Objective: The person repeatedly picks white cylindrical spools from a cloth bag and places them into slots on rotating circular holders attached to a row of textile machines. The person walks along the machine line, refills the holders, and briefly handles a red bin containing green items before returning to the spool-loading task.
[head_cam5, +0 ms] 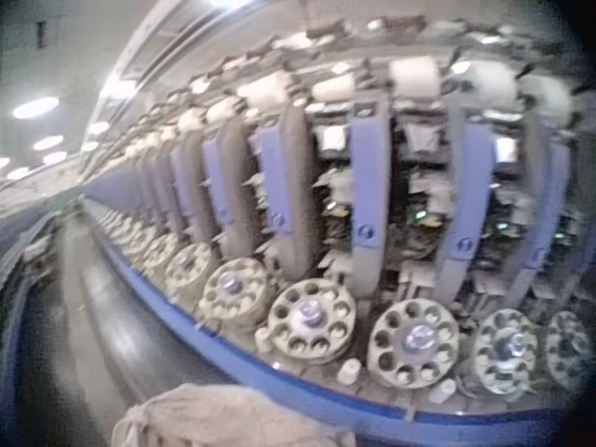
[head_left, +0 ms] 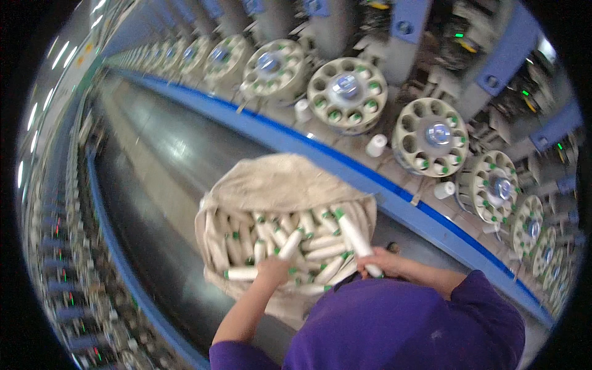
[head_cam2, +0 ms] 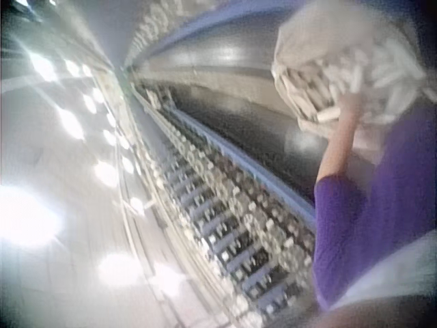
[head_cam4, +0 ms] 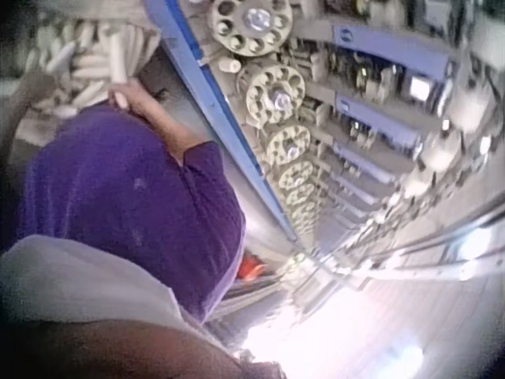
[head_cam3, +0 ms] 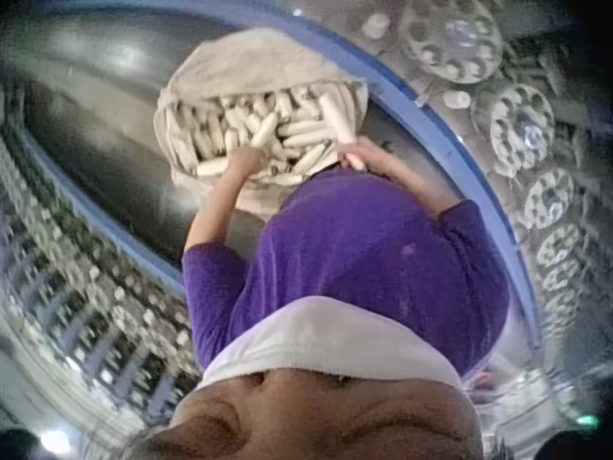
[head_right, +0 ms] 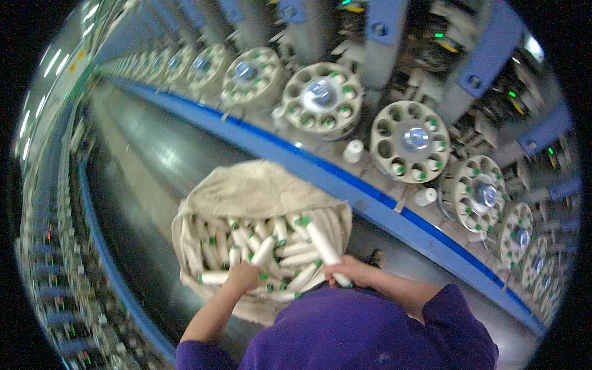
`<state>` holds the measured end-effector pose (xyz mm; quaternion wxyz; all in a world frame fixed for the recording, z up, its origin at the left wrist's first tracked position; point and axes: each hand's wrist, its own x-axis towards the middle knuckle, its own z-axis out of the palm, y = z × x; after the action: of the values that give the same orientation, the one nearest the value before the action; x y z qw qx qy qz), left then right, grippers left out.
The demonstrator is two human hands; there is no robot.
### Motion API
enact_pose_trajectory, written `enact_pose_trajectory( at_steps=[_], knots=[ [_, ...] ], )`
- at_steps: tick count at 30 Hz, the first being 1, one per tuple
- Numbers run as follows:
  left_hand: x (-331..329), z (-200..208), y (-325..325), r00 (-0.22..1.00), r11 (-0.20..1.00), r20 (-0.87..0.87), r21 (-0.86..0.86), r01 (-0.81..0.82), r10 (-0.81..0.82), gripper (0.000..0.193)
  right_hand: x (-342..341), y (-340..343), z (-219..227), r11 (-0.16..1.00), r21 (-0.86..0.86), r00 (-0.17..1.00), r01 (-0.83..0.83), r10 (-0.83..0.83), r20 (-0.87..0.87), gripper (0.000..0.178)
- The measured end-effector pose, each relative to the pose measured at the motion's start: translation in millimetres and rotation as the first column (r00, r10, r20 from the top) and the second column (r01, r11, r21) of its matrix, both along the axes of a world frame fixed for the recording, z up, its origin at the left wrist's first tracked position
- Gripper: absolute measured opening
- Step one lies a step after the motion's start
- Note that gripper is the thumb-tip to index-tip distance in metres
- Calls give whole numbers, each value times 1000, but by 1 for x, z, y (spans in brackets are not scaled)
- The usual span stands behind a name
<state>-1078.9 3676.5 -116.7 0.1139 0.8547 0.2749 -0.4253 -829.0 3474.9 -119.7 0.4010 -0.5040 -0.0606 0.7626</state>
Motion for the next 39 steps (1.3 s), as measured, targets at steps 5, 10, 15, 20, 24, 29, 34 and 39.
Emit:
enact_pose_trajectory(
  at_steps=[5, 10, 15, 20, 24, 29, 34, 39],
  knots=[
    [33, 66, 27, 887, 901, 357, -412, -133, 294, 61, 11, -3, 12, 964, 195, 979, 183, -197, 55, 39],
    [79, 124, 38, 785, 976, 580, -155, -155, 217, 50, 24, 8, 36, 915, 324, 915, 242, -326, 237, 46],
    [117, 137, 65, 519, 808, 652, -572, -141, 553, 47, 36, 10, 62, 873, 404, 870, 272, -403, 285, 46],
    [188, 117, 53, 421, 43, 31, -999, -19, 906, 37, 72, 40, 85, 949, 299, 894, 101, -218, 391, 51],
    [248, 110, 54, 236, 69, 79, -996, 52, 968, 42, 133, 43, 86, 880, 415, 966, 230, -154, -208, 47],
    [302, 114, 72, 104, 51, 84, -956, 288, 991, 42, 221, -7, 82, 830, 482, 839, 280, -455, 298, 41],
    [354, 107, 59, -38, 112, 107, -981, 156, 994, 43, 263, -11, 86, 428, 583, 564, 690, -824, -62, 41],
    [383, 104, 65, 33, 180, 187, -972, 152, 982, 47, 296, 12, 55, 209, 488, 482, 848, -687, -544, 36]
  ],
)
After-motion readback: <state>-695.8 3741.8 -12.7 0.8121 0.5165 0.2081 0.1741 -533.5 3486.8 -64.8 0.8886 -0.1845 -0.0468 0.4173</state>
